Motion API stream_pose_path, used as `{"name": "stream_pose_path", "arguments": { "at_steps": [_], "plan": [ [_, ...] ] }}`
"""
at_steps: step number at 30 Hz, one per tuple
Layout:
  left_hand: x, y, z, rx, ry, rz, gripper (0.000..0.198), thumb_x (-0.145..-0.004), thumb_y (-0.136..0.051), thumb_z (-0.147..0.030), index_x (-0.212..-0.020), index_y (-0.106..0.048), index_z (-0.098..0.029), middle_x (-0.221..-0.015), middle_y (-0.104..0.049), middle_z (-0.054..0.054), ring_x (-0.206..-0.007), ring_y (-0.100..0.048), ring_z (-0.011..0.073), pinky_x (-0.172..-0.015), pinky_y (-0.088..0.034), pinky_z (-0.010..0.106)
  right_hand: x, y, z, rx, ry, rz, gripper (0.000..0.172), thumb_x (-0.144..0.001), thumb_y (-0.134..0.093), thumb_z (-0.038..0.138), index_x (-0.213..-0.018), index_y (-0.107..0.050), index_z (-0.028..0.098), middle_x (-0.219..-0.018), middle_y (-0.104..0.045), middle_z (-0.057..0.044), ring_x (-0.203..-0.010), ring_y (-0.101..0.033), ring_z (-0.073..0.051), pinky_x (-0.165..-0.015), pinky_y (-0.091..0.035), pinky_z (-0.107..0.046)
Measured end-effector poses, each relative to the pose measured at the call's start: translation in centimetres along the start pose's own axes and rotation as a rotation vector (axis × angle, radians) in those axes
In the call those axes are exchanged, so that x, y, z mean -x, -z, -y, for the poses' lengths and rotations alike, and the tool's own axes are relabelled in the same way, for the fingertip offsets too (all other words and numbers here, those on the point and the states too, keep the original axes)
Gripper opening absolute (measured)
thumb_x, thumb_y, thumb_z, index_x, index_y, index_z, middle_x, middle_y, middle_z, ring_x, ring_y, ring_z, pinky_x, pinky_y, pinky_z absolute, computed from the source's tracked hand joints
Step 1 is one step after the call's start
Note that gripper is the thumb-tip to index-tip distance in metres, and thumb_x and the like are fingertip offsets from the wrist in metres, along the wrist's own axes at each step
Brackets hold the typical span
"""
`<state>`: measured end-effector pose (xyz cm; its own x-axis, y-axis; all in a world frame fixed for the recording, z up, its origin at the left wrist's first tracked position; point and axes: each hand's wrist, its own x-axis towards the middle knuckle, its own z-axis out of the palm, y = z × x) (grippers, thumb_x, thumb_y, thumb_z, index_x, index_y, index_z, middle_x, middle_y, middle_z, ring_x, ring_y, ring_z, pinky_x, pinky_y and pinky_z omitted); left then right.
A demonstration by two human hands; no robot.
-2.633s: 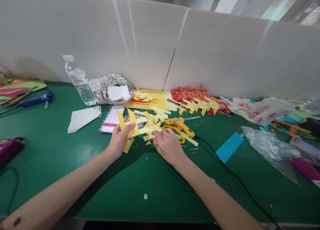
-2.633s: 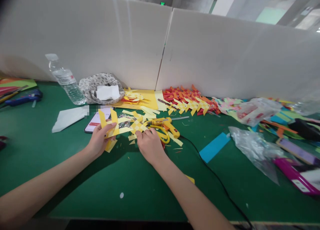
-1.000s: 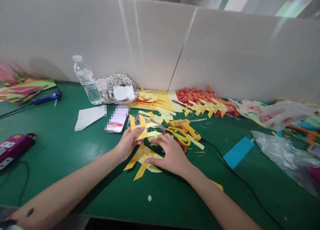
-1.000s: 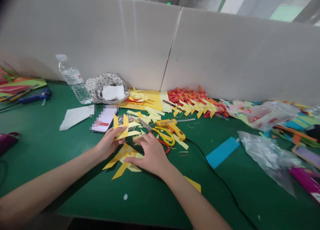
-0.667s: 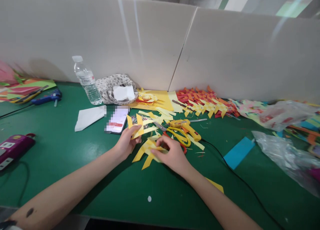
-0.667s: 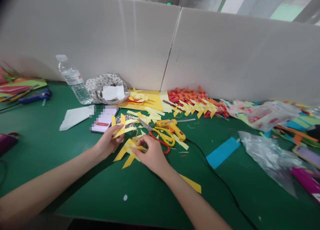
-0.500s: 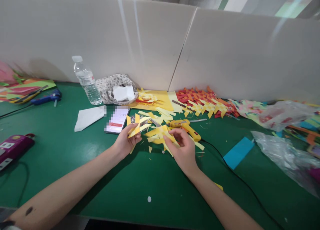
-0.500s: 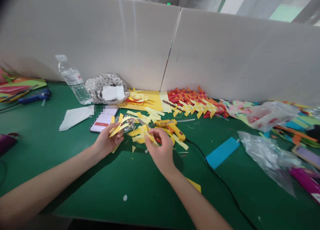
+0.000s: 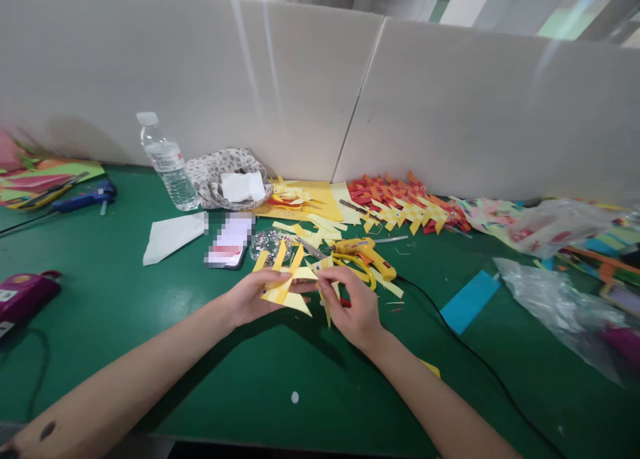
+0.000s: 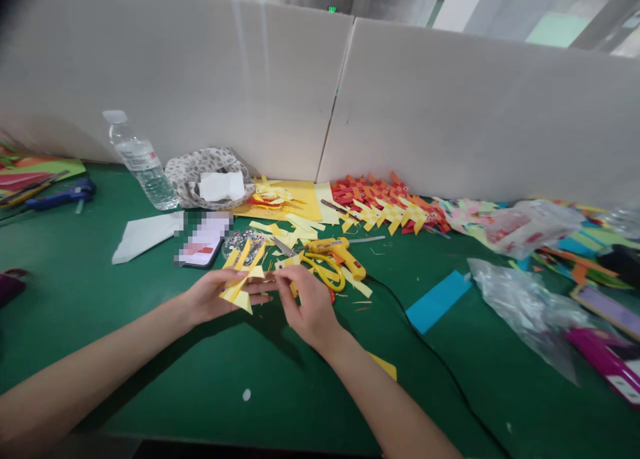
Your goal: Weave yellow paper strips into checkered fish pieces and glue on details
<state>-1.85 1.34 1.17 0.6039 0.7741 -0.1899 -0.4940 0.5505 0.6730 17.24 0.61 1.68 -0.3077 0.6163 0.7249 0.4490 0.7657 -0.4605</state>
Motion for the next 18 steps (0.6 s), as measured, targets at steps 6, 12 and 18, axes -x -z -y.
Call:
{"name": "stream_pose_path", "arguments": {
  "at_steps": [6,12,18],
  "plan": [
    [0.0,-0.5,0.0,-0.167,0.015,-0.072,0.028,-0.07,-0.066,-0.022,-0.096,-0.068,-0.012,-0.098,-0.069,0.015,-0.1,-0.063,0.0276,-0.082,-0.049,0.035,-0.5,0.0,-1.4,0.106,-0.164,-0.045,0.016,-0.082,-0.058,0.024,-0.098,-0.055,0.022,-0.098,-0.059,-0.007,-0.089,-0.057,-0.02,-0.075,-0.05,-0.036],
    [0.0,-0.2,-0.2,-0.246,-0.045,-0.15,0.026,-0.066,-0.07,-0.022,-0.09,-0.071,-0.013,-0.088,-0.071,0.013,-0.078,-0.067,0.022,-0.074,-0.052,0.031,-1.1,1.0,-1.2,0.121,-0.173,0.186,0.012,-0.084,-0.056,0.031,-0.09,-0.059,0.021,-0.093,-0.066,-0.005,-0.092,-0.058,-0.021,-0.082,-0.045,-0.039],
    [0.1,-0.1,-0.9,-0.328,-0.034,-0.197,0.018,-0.061,-0.073,-0.023,-0.076,-0.072,-0.013,-0.072,-0.071,0.009,-0.06,-0.065,0.0167,-0.059,-0.05,0.024,-1.1,1.4,-1.1,-0.177,-0.476,0.217,0.021,-0.079,-0.06,0.042,-0.078,-0.059,0.021,-0.074,-0.066,-0.001,-0.059,-0.057,-0.014,-0.05,-0.041,-0.025]
  ]
}}
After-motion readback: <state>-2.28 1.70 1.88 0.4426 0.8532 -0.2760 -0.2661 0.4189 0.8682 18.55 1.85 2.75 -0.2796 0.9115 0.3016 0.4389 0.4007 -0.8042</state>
